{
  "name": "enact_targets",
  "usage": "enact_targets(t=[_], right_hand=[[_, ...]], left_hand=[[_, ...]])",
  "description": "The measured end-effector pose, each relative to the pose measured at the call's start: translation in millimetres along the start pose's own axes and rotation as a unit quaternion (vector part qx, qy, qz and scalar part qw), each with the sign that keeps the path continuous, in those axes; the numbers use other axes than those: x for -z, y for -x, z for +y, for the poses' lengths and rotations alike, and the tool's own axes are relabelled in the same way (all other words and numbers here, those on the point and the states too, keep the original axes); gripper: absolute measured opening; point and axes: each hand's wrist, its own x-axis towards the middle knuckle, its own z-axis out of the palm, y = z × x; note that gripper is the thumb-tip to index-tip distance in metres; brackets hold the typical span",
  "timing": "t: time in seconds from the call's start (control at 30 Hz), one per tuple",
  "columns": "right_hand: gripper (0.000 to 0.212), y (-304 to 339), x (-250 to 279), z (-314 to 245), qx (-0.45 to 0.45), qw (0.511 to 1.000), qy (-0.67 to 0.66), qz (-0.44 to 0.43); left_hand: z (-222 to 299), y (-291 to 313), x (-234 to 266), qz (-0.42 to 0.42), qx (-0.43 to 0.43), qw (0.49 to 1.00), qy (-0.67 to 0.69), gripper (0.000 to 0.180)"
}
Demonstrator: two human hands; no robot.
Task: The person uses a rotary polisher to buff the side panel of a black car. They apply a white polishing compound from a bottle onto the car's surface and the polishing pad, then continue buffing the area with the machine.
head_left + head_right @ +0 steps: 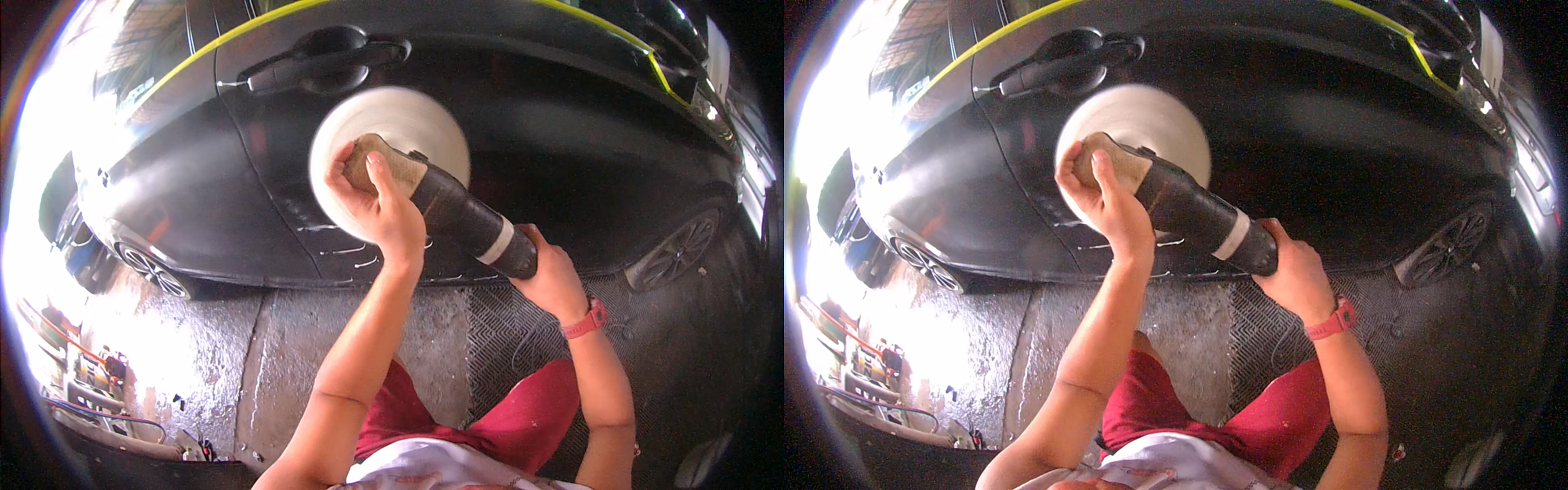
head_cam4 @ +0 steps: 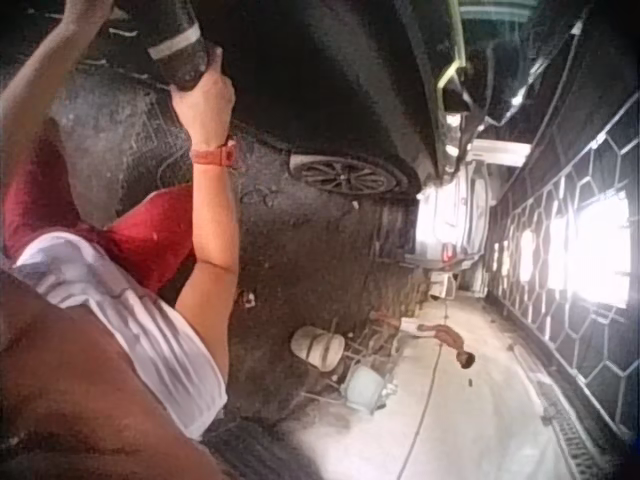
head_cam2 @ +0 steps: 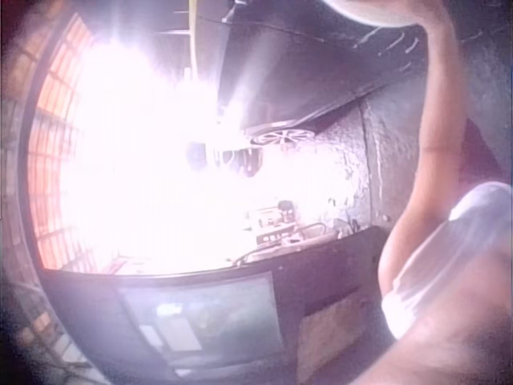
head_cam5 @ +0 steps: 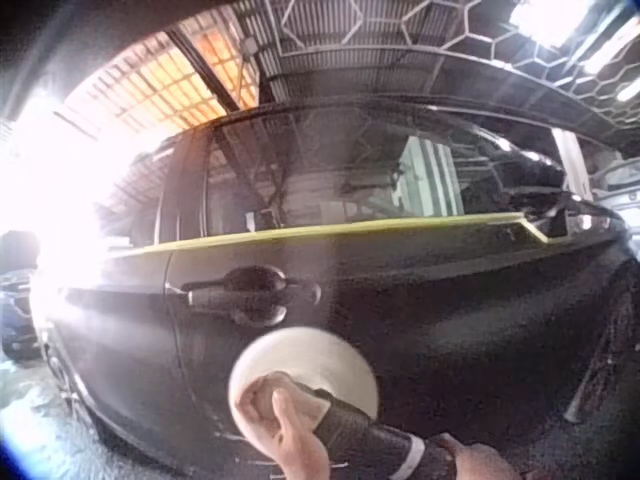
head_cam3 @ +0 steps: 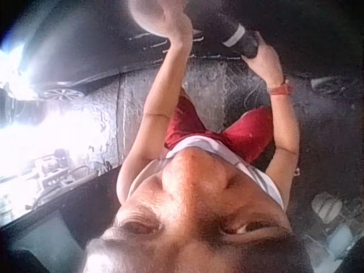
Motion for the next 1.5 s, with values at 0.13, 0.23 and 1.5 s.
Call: enact_targets(t=[0.13,0.23,1.5], right_hand=[[0.068,-3.7,-33.2,-14.2,0.014,0.994,-0.038,0.097],[0.07,1.2,-57.6,-16.7,-0.024,0.992,-0.06,0.105],[0.09,-43.2,-122.5,-126.2,0.063,0.97,-0.154,-0.176]], left_hand=[[6.5,-22.6,-8.1,-0.064,-0.016,0.998,-0.003,0.033],[3.7,-25.5,-3.8,-0.113,-0.005,0.993,0.016,0.034],[11.6,-147.1,138.2,-0.011,0.088,0.996,-0.022,0.03]])
